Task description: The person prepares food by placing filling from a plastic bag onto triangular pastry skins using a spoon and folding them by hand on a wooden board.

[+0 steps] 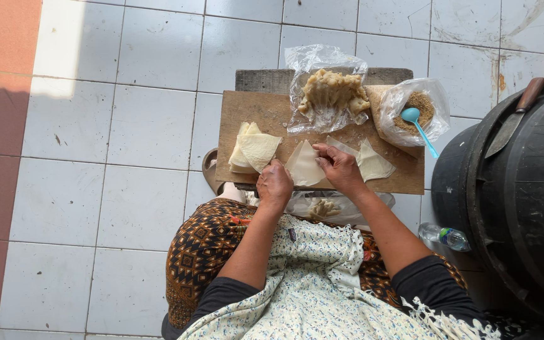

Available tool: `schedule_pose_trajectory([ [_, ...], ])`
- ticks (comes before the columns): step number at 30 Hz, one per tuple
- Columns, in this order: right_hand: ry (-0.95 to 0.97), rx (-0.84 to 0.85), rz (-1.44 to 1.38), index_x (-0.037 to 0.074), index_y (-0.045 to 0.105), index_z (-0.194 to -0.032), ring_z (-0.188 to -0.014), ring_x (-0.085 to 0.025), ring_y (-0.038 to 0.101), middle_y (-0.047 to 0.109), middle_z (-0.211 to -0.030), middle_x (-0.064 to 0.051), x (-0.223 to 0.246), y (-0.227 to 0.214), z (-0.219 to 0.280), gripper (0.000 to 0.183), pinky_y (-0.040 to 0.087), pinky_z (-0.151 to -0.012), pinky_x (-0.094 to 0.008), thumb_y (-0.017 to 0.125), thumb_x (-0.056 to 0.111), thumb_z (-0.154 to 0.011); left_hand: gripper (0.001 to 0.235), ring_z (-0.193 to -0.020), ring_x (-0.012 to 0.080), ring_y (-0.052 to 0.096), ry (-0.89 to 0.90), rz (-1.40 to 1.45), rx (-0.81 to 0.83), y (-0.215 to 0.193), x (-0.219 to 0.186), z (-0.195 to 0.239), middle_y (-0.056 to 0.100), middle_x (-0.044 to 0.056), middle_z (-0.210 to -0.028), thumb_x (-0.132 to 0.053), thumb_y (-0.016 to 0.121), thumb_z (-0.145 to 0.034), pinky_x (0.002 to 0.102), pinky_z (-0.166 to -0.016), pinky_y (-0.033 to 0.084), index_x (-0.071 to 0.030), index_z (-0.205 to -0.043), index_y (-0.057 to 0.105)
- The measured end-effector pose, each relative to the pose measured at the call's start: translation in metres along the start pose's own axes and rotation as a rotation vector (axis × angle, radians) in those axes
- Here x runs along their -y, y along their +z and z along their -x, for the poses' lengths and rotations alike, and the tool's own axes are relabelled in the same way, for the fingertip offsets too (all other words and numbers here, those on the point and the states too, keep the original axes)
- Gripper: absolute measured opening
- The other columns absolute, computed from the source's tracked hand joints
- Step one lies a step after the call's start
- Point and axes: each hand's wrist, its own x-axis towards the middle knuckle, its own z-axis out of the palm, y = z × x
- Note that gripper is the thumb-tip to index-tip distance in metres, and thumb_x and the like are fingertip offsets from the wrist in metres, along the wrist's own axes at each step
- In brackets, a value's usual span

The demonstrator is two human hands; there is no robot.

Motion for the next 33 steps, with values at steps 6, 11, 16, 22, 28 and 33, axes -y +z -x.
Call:
schedule_pose_trajectory([
  [6, -0.305, -0.107, 0.416, 0.001, 0.067, -0.122, -0.105, -0.035, 0.071, 0.072, -0.116, -0.02, -0.019, 0.019, 0.005, 0.033, 0.059, -0.09, -0.041, 0.07, -0.002, -0.089, 0.022, -0.086, 0.0413, 0.072, 0.117, 0.002, -0.089, -0.012, -0.009, 0.008, 0.069, 0.022, -0.1, -0.021, 0.063, -0.095, 0.05, -0.076, 0.058, 0.0, -0.101, 0.065],
  [11, -0.365, -0.155, 0.641, 0.003, 0.068, -0.125, -0.105, -0.035, 0.069, 0.071, -0.115, -0.02, -0.008, 0.017, 0.008, 0.04, 0.058, -0.09, -0.042, 0.068, 0.001, -0.085, 0.02, -0.098, 0.0393, 0.068, 0.358, 0.057, 0.039, -0.016, -0.021, 0.021, 0.065, 0.017, -0.108, -0.013, 0.062, -0.09, 0.05, -0.082, 0.055, -0.008, -0.108, 0.067],
  [16, -0.355, -0.242, 0.817, 0.006, 0.068, -0.124, -0.111, -0.036, 0.062, 0.066, -0.121, -0.017, 0.007, 0.002, -0.006, 0.044, 0.053, -0.093, -0.047, 0.067, 0.003, -0.08, 0.028, -0.111, 0.0388, 0.062, 0.388, -0.003, 0.09, -0.004, -0.021, 0.019, 0.058, 0.019, -0.123, -0.001, 0.057, -0.086, 0.05, -0.087, 0.054, -0.005, -0.113, 0.065],
  [22, -0.311, -0.198, 0.94, 0.022, 0.062, -0.145, -0.116, -0.033, 0.053, 0.056, -0.128, -0.013, -0.003, -0.004, -0.085, 0.068, 0.049, -0.096, -0.047, 0.06, -0.004, -0.083, 0.034, -0.111, 0.0403, 0.061, 0.429, 0.038, 0.042, 0.006, -0.024, 0.015, 0.058, 0.019, -0.119, 0.001, 0.057, -0.086, 0.051, -0.089, 0.054, -0.004, -0.119, 0.063],
  [28, -0.271, -0.1, 1.137, 0.029, 0.056, -0.15, -0.11, -0.03, 0.049, 0.052, -0.116, -0.012, -0.021, 0.007, -0.118, 0.076, 0.044, -0.094, -0.049, 0.064, 0.003, -0.079, 0.042, -0.111, 0.04, 0.059, 0.452, 0.053, 0.137, -0.005, -0.029, 0.014, 0.058, 0.019, -0.121, -0.001, 0.062, -0.08, 0.05, -0.09, 0.052, -0.012, -0.121, 0.067],
  [33, -0.305, -0.082, 1.212, 0.025, 0.059, -0.147, -0.112, -0.029, 0.05, 0.055, -0.115, -0.009, -0.03, -0.001, -0.116, 0.065, 0.045, -0.092, -0.045, 0.066, 0.009, -0.084, 0.042, -0.113, 0.0393, 0.06, 0.47, 0.051, 0.126, -0.008, -0.029, 0.012, 0.059, 0.018, -0.122, 0.001, 0.062, -0.084, 0.05, -0.094, 0.052, -0.014, -0.123, 0.069],
])
